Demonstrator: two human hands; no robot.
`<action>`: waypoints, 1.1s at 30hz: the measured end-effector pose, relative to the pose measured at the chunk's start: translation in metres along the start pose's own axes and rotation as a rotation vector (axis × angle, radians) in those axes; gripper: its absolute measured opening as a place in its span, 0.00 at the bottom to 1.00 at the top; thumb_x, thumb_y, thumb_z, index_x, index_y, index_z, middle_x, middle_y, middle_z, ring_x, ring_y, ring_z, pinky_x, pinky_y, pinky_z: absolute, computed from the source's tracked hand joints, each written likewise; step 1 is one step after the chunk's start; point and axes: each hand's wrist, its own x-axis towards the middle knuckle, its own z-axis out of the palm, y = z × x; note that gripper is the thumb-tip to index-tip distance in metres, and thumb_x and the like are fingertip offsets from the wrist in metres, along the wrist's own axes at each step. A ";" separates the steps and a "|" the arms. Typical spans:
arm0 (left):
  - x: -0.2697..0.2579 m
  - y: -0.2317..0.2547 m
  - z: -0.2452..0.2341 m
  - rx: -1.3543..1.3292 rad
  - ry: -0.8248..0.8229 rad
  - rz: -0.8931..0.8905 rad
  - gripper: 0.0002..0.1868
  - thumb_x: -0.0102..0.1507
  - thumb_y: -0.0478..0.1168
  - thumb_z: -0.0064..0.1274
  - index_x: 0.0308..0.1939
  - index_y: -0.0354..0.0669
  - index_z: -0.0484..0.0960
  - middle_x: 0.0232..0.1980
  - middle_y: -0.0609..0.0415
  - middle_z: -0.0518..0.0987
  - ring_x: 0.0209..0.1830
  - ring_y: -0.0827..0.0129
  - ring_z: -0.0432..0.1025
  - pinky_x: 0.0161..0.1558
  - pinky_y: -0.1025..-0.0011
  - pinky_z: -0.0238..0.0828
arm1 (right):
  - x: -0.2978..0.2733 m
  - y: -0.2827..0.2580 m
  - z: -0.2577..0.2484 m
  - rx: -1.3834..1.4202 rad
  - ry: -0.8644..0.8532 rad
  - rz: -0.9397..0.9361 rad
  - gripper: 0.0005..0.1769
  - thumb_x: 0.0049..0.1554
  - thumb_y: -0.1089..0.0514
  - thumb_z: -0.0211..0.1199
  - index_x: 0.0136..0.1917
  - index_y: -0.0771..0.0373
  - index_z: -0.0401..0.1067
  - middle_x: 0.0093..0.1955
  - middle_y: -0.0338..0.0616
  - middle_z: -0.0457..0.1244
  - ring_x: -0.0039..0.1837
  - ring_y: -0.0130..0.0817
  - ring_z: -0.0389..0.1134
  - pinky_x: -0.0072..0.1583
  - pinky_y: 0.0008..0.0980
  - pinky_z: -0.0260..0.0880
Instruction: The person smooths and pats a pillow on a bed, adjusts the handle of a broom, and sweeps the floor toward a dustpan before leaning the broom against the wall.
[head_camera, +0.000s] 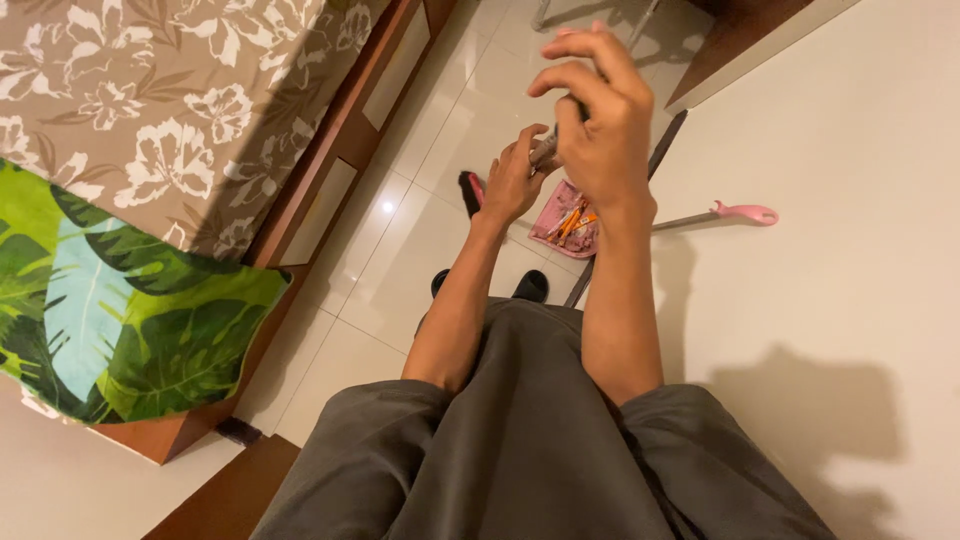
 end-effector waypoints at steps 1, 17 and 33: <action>0.002 -0.002 0.001 -0.002 0.017 0.016 0.30 0.64 0.44 0.58 0.69 0.57 0.64 0.57 0.55 0.80 0.65 0.53 0.70 0.57 0.46 0.63 | 0.001 0.000 0.001 0.005 -0.014 -0.010 0.17 0.49 0.80 0.50 0.44 0.69 0.76 0.57 0.48 0.67 0.68 0.46 0.70 0.82 0.50 0.57; 0.022 0.002 0.002 0.063 0.109 0.097 0.32 0.60 0.35 0.57 0.67 0.52 0.66 0.60 0.49 0.78 0.65 0.50 0.70 0.61 0.51 0.63 | 0.014 -0.003 -0.002 0.021 -0.048 -0.099 0.16 0.50 0.82 0.51 0.44 0.70 0.75 0.58 0.48 0.67 0.70 0.46 0.69 0.83 0.52 0.57; 0.044 -0.033 0.003 0.247 -0.109 -0.090 0.32 0.62 0.35 0.57 0.68 0.59 0.63 0.69 0.50 0.71 0.76 0.42 0.54 0.68 0.28 0.46 | -0.014 0.042 -0.006 -0.013 0.279 0.209 0.15 0.53 0.79 0.50 0.43 0.69 0.76 0.54 0.48 0.67 0.62 0.44 0.73 0.61 0.36 0.73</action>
